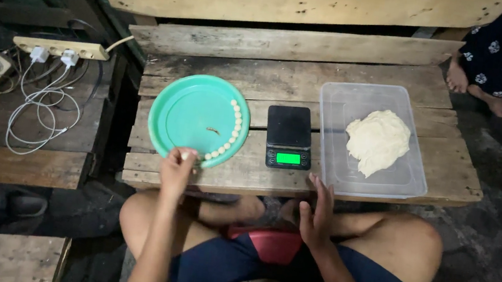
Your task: Portioning dough into small pieces using a digital scale and rolling them into small balls.
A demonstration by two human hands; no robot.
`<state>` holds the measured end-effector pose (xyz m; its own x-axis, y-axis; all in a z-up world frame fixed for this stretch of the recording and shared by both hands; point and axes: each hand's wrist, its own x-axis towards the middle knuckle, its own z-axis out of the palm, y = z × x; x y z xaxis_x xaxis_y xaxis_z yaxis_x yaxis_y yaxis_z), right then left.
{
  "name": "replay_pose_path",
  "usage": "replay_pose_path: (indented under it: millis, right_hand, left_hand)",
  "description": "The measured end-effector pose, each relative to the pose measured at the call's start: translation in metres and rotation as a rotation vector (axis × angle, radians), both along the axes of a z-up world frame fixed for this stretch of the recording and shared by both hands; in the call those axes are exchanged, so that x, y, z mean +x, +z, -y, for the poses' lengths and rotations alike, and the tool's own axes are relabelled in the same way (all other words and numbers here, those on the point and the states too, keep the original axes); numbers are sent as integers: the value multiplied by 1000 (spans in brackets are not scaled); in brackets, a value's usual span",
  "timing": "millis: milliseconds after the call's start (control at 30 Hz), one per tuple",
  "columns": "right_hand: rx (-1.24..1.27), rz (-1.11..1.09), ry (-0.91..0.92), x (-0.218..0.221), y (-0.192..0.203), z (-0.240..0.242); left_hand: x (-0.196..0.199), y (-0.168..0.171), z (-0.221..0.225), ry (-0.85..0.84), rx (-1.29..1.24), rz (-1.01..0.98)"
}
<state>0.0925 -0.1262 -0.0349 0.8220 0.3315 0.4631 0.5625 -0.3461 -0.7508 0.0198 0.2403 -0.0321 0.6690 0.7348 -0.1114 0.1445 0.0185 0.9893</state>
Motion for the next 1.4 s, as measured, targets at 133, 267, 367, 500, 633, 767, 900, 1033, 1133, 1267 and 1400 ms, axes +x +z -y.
replay_pose_path:
  millis: [133,267,367,500,633,767,900,1033,1133,1267,1400]
  right_hand:
    - [4,-34,21,-2,1,-2]
    - [-5,-56,45,1,-6,-1]
    - [-6,-82,56,0,0,-1]
    - [-31,-67,58,2,-7,1]
    - [-15,-127,88,0,-2,-2]
    - [10,-159,101,2,-3,-2]
    - [-5,-168,99,1,1,-2]
    - [-33,-94,84,0,3,-4]
    - [-21,-81,89,3,-2,-4]
    - [-21,-39,57,3,-6,-5]
    - [-72,-64,-14,24,13,6]
  left_hand:
    - [6,2,-48,-128,233,-255]
    - [16,-44,-85,-258,509,-546]
    - [24,-54,-97,-322,719,-845]
    - [30,-27,-81,-404,861,-841]
    - [31,-40,-87,-486,987,-887]
    - [30,-55,-88,-560,1090,-943]
    - [25,-49,-85,-628,1004,-914]
    - [21,-27,-75,-638,985,-906]
    - [21,-15,-70,-666,972,-913]
    - [22,-31,-71,-683,1013,-944]
    - [17,-39,-65,-662,1106,-971]
